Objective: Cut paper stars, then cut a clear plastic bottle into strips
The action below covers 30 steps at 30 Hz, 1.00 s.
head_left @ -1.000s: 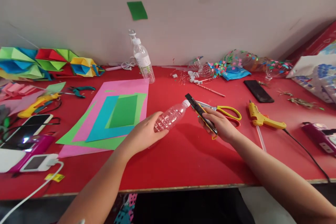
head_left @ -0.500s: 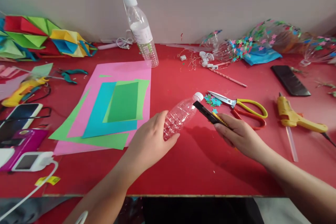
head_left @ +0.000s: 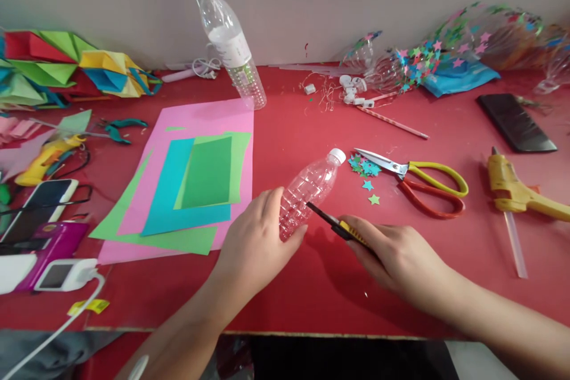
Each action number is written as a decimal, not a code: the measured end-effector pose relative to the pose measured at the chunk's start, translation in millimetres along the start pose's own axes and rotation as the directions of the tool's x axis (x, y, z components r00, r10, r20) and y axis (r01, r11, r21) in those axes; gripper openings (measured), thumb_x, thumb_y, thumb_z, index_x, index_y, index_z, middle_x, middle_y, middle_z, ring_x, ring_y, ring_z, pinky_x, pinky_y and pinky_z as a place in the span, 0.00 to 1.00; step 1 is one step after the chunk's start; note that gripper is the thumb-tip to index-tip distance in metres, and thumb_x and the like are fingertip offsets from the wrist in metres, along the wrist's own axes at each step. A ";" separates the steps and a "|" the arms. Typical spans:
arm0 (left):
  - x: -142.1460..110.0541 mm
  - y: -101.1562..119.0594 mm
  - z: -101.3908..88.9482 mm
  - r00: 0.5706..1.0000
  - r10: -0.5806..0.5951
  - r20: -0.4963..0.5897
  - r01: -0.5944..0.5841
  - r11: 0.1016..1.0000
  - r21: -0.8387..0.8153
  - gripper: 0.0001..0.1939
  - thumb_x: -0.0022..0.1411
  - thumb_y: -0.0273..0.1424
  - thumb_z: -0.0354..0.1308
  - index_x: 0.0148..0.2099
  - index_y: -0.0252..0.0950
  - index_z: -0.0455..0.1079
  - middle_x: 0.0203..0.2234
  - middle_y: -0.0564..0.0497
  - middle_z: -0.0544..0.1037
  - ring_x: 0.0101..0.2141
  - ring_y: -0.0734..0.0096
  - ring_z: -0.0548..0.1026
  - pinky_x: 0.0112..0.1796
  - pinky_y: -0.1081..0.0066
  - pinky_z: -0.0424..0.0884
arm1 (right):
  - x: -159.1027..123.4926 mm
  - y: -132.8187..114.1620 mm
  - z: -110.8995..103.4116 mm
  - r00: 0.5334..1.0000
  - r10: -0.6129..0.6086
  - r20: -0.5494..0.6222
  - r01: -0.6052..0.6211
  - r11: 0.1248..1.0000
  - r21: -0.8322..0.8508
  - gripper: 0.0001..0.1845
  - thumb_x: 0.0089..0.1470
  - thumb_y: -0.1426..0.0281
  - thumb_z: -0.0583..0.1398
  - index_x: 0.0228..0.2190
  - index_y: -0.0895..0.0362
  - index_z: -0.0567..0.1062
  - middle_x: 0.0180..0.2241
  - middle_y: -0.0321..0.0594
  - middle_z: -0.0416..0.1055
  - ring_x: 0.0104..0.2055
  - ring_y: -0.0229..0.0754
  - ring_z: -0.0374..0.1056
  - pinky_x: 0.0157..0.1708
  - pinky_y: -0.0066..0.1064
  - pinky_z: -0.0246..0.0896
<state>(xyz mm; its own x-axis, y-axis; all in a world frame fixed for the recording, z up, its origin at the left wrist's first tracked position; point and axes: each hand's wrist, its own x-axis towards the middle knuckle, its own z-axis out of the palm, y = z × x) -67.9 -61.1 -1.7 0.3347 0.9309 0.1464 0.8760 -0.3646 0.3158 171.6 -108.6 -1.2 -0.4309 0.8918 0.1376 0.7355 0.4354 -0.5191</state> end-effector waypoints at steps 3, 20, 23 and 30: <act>0.5 2.8 -1.1 0.998 0.052 -0.026 -0.050 0.997 0.057 0.28 0.60 0.42 0.58 0.58 0.37 0.60 0.48 0.40 0.74 0.49 0.51 0.75 0.46 0.58 0.76 | 1.0 -3.2 3.6 0.999 -0.035 0.016 0.035 0.998 -0.060 0.14 0.65 0.68 0.51 0.47 0.58 0.72 0.26 0.44 0.77 0.18 0.41 0.66 0.17 0.33 0.44; 0.7 10.5 -5.6 0.997 0.075 0.027 -0.078 0.986 0.144 0.30 0.57 0.34 0.59 0.60 0.29 0.57 0.49 0.36 0.71 0.50 0.51 0.74 0.47 0.57 0.76 | -3.5 -19.0 9.0 0.997 -0.076 0.014 0.076 0.945 -0.317 0.15 0.59 0.78 0.52 0.46 0.67 0.70 0.22 0.39 0.72 0.16 0.39 0.63 0.16 0.31 0.37; 1.8 6.9 -5.3 0.997 0.069 0.032 -0.072 0.993 0.096 0.30 0.60 0.34 0.57 0.61 0.29 0.56 0.51 0.35 0.71 0.52 0.50 0.72 0.49 0.56 0.75 | 0.3 -18.0 7.6 0.998 -0.048 0.046 0.060 0.944 -0.324 0.12 0.59 0.78 0.52 0.44 0.64 0.71 0.21 0.37 0.70 0.16 0.39 0.62 0.17 0.31 0.36; 10.3 4.2 -5.9 0.997 -0.017 0.079 0.015 1.000 0.026 0.28 0.61 0.36 0.57 0.61 0.32 0.58 0.49 0.37 0.73 0.52 0.52 0.73 0.50 0.56 0.73 | 21.8 -14.2 -5.1 0.969 0.137 0.203 -0.058 0.935 -0.351 0.07 0.62 0.76 0.52 0.40 0.60 0.69 0.25 0.38 0.72 0.20 0.39 0.63 0.19 0.31 0.35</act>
<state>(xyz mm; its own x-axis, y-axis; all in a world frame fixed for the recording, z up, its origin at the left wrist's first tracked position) -62.8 -53.1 6.7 0.3465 0.9357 0.0669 0.8894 -0.3504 0.2936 154.4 -94.7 13.5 -0.4234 0.8993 -0.1093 0.8960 0.3979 -0.1970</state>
